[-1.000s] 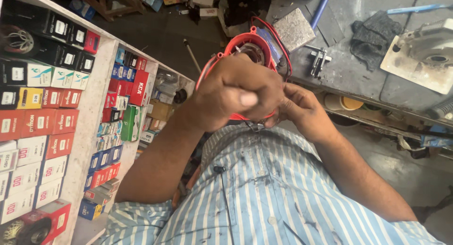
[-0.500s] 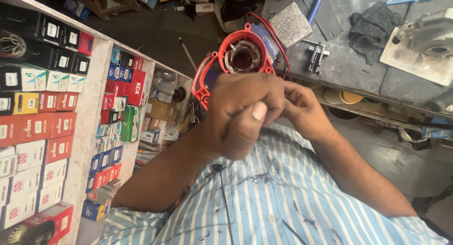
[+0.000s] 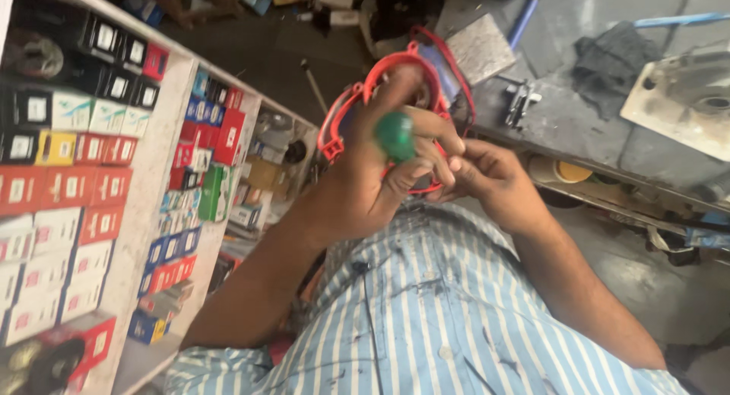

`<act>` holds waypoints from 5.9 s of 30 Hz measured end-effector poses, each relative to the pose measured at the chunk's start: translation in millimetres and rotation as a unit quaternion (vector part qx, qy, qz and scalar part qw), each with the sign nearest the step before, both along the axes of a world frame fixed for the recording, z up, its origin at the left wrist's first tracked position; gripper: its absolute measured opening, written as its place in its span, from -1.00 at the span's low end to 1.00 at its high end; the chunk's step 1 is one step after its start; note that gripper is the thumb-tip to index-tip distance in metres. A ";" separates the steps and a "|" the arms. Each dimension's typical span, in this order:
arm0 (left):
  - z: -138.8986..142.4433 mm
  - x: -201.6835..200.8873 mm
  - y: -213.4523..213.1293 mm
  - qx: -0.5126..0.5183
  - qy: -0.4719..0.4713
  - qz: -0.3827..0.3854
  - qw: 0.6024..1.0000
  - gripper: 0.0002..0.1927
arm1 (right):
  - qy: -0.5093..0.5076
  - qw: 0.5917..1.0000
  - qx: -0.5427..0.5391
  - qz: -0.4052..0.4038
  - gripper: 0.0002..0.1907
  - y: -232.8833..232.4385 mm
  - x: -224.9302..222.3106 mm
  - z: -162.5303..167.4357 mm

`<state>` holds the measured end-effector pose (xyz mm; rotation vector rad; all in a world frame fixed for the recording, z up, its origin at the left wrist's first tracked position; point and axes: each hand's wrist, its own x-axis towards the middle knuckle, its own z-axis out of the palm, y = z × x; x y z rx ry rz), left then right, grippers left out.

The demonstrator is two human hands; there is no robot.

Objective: The person repairs a red angle grinder at a workbench. They use a green-handled screwdriver to work on the switch and brush holder area of the grinder housing, manipulate small wires and components, then move to a bench where they handle the motor armature and use a hammer and pliers while working on the disassembled tool parts.

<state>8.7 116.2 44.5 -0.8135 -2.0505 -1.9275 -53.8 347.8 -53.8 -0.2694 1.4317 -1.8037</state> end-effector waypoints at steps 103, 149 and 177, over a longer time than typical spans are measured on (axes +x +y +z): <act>4.9 28.1 -100.6 -0.535 0.207 0.095 0.813 -0.85 | 0.465 0.878 -0.103 -0.057 -0.69 -38.8 -16.0 137.6; -8.0 28.0 -29.8 -0.386 0.029 0.155 0.909 -0.86 | 0.490 0.861 -0.140 0.007 -0.73 -34.3 -12.2 133.2; -25.9 22.4 -46.4 -0.301 0.047 0.136 0.943 -0.86 | 0.523 0.812 0.056 -0.254 -0.74 -75.3 65.5 131.3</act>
